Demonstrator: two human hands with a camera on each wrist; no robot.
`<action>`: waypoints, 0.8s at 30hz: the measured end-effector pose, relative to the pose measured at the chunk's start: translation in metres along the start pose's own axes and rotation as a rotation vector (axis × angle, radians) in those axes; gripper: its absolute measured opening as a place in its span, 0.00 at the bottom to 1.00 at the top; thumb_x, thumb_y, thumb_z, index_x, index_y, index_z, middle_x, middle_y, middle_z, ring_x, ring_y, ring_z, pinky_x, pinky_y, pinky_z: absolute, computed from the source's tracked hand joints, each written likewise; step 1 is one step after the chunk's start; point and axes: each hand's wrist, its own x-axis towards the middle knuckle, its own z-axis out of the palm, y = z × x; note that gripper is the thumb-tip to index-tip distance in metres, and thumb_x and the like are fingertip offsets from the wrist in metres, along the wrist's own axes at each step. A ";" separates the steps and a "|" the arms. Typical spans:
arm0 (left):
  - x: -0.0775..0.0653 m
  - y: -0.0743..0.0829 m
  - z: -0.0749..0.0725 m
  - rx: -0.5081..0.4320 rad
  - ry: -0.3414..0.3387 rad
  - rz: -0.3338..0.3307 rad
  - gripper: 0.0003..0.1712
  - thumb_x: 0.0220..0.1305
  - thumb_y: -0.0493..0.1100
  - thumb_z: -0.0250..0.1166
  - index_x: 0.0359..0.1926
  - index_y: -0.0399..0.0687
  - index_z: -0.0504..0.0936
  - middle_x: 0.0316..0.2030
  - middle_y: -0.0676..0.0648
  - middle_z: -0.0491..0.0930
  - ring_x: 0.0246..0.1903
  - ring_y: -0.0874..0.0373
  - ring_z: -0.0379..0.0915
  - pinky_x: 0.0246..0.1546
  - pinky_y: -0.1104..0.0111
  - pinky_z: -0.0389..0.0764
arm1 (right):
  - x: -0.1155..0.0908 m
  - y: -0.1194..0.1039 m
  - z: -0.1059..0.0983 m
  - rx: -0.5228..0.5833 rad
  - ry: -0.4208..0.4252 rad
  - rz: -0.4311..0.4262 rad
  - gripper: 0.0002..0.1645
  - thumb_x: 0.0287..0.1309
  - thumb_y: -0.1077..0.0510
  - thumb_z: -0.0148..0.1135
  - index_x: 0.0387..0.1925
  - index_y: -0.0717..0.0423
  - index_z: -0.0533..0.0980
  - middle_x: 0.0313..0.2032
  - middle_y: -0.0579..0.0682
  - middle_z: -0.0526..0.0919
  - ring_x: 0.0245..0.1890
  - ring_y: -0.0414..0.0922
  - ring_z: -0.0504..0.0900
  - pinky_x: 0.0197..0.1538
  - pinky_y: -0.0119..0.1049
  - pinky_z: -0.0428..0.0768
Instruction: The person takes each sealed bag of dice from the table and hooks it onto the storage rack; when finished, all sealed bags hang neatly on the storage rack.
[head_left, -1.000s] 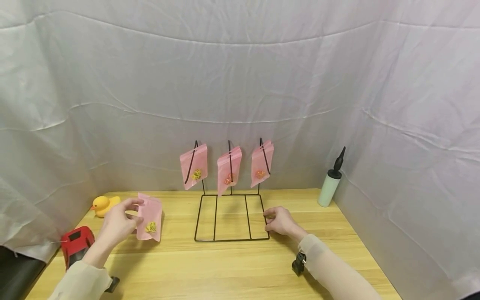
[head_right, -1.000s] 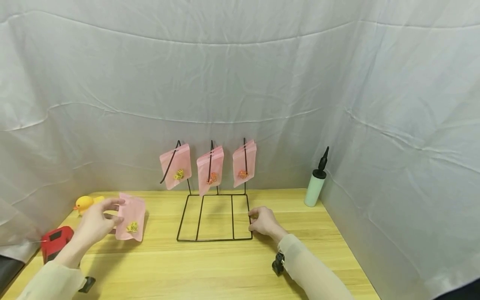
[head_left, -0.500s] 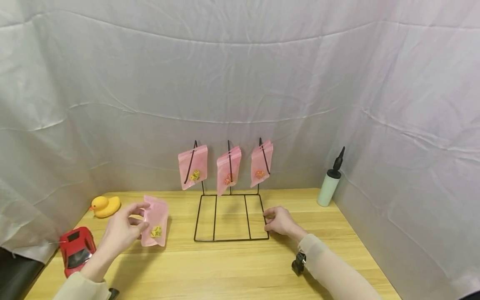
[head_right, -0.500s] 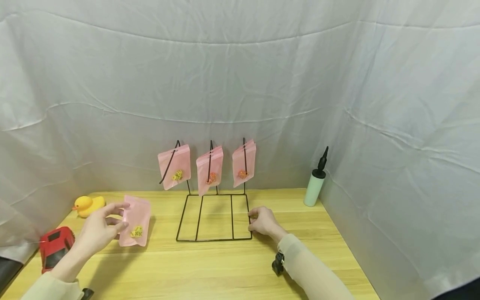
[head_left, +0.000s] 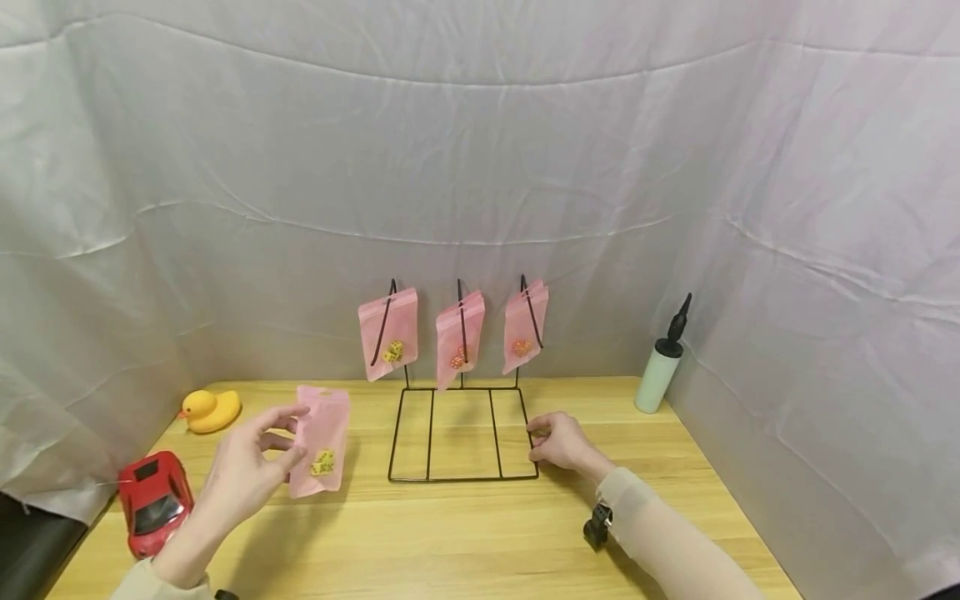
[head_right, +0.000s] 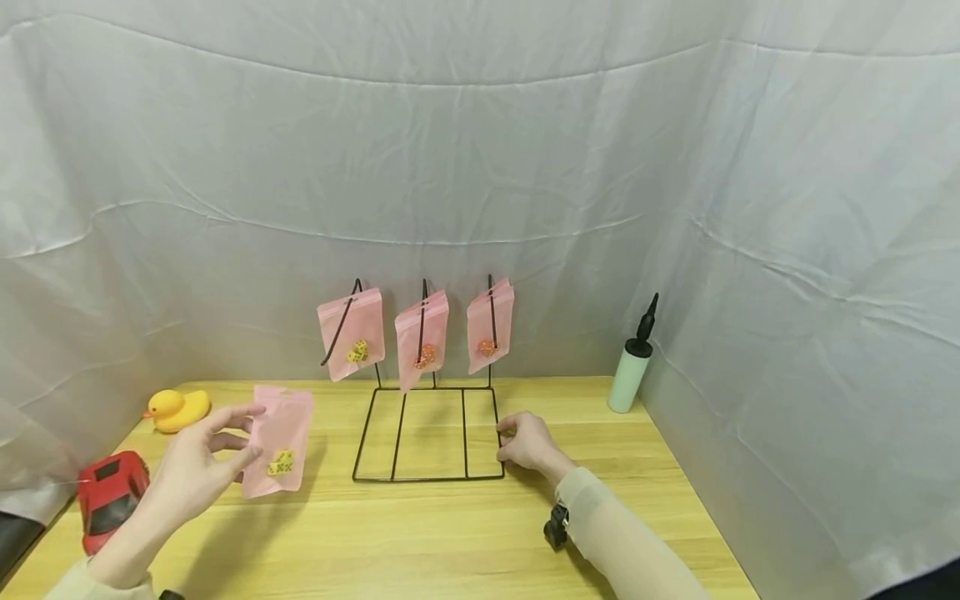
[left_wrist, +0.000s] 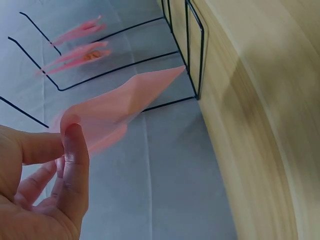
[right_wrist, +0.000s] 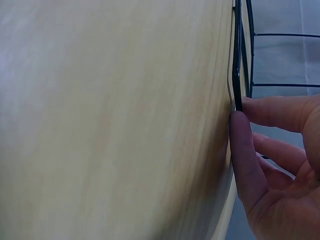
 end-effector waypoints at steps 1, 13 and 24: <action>0.000 0.001 0.000 0.001 0.009 0.016 0.32 0.56 0.23 0.78 0.63 0.41 0.88 0.45 0.39 0.90 0.37 0.80 0.83 0.19 0.73 0.80 | 0.000 0.000 0.000 -0.003 0.001 0.001 0.32 0.51 0.70 0.83 0.60 0.64 0.87 0.50 0.58 0.94 0.45 0.44 0.92 0.45 0.39 0.93; -0.010 0.025 0.005 -0.033 0.076 0.134 0.31 0.58 0.25 0.81 0.62 0.46 0.89 0.41 0.45 0.91 0.39 0.80 0.84 0.27 0.79 0.85 | 0.001 0.000 0.000 -0.005 0.001 0.004 0.32 0.51 0.71 0.83 0.60 0.64 0.87 0.48 0.57 0.95 0.44 0.44 0.92 0.45 0.39 0.93; -0.013 0.042 0.009 -0.107 0.103 0.257 0.35 0.54 0.20 0.80 0.62 0.46 0.89 0.40 0.47 0.90 0.42 0.81 0.84 0.26 0.80 0.86 | 0.000 -0.001 0.000 -0.007 -0.002 -0.004 0.32 0.51 0.70 0.83 0.60 0.65 0.87 0.47 0.57 0.95 0.44 0.44 0.91 0.45 0.39 0.93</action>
